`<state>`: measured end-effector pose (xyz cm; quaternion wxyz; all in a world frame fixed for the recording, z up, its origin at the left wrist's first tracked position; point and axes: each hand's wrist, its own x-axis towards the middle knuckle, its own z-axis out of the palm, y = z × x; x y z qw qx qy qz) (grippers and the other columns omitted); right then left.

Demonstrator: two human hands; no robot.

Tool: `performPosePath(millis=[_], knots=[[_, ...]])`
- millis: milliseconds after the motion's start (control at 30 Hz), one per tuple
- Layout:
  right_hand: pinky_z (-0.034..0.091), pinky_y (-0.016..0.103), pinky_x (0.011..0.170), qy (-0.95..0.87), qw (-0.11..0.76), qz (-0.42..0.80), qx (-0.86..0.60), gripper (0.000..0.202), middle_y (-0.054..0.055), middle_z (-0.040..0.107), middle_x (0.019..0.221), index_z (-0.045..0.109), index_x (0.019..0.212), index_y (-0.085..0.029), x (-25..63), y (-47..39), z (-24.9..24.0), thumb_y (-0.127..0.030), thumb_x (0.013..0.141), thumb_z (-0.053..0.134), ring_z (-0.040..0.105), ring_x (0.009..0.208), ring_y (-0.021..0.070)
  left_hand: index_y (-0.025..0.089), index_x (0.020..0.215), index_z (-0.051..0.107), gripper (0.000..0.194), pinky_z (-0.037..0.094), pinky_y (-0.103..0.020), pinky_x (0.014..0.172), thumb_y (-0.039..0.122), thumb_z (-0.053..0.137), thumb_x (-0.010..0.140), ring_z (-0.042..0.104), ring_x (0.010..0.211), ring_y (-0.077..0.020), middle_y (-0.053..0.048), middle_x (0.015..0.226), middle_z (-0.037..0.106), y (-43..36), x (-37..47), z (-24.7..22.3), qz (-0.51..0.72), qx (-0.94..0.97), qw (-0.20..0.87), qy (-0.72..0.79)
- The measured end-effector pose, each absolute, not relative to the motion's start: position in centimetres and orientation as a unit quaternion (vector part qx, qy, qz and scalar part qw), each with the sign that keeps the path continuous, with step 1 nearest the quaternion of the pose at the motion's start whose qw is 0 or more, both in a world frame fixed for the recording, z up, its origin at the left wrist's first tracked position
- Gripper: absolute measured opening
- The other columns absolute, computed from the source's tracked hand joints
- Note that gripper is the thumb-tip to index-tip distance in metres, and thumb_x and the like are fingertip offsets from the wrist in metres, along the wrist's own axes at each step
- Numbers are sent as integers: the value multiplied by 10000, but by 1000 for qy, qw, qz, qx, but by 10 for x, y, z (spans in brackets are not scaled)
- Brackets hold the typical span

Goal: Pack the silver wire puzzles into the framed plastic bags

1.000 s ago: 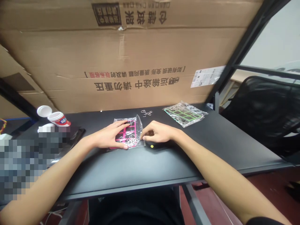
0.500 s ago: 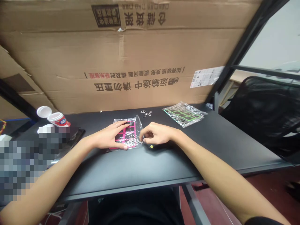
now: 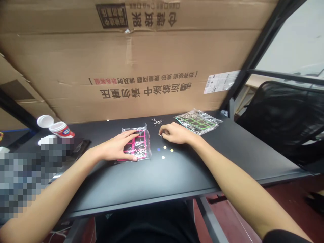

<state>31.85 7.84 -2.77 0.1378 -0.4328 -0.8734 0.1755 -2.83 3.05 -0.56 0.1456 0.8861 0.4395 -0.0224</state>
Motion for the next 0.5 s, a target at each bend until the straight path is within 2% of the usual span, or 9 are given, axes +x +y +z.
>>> performPosePath(millis=[133,200,300,500], knots=[[415,316,682,-866,127,152,-459,502,-16,685,676,709,1462,-217,318,78,-29,-238,970,614,623,659,204,229,1775,288,1280,223,-545,1406,986,639,805,171,1727,-414,-127,1876,132,31,-29,-7,-19,887,146,438],[404,315,666,-865,126,143,-464,555,-23,675,669,653,1537,-223,317,78,-30,-253,984,609,617,648,205,237,1775,288,1274,218,-543,1407,984,641,805,167,1728,-412,-125,1876,134,32,-30,-8,-16,888,145,436],[401,310,653,-864,132,139,-466,529,-19,689,701,666,1519,-241,316,78,-31,-272,994,610,626,655,199,228,1777,283,1295,207,-537,1413,994,641,797,157,1731,-404,-130,1875,134,32,-30,-9,-17,887,145,438],[412,310,667,-867,145,137,-457,374,-21,687,698,780,1324,-259,316,79,-32,-255,987,618,612,643,183,225,1779,281,1308,207,-543,1412,1009,629,791,157,1732,-399,-132,1874,135,31,-29,-7,-18,887,144,438]])
